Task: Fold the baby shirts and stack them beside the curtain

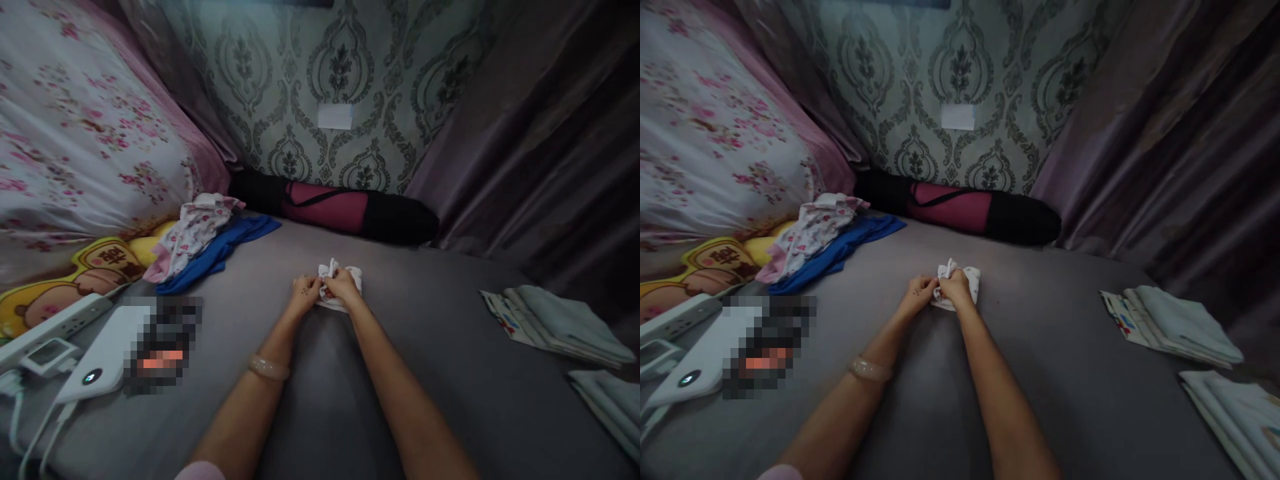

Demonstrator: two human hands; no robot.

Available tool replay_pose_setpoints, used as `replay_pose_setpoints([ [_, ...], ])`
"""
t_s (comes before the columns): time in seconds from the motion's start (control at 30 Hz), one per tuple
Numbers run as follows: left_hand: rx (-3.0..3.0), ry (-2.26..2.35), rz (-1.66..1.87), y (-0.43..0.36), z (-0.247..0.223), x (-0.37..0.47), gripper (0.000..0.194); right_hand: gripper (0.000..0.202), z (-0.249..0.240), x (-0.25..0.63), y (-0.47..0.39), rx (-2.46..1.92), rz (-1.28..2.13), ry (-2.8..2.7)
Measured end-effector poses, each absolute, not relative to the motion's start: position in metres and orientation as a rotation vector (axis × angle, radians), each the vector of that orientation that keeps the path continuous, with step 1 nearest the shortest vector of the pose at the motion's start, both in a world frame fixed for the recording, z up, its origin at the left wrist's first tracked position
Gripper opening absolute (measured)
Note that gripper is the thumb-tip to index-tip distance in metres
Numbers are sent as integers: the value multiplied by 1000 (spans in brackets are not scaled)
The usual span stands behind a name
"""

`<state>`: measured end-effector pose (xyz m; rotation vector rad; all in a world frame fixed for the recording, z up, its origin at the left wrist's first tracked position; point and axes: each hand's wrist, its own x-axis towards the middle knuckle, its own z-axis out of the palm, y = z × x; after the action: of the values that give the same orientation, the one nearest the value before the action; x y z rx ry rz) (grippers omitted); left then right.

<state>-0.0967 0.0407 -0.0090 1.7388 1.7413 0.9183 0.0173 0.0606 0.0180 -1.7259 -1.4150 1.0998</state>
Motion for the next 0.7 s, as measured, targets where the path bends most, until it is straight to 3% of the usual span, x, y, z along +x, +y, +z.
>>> replay_pose_setpoints([
  [0.23,1701,1820,928,39,-4,-98,49,18,17,8,59,-1798,1144,-1403],
  [0.4,1729,1869,903,37,-6,-96,47,31,36,34,63,-1724,1144,-1318],
  [0.53,1744,1924,892,35,-10,-95,32,39,47,65,68,-1706,686,-1381],
  [0.7,1787,1942,821,35,-10,-95,25,49,30,64,57,-1680,280,-1962],
])
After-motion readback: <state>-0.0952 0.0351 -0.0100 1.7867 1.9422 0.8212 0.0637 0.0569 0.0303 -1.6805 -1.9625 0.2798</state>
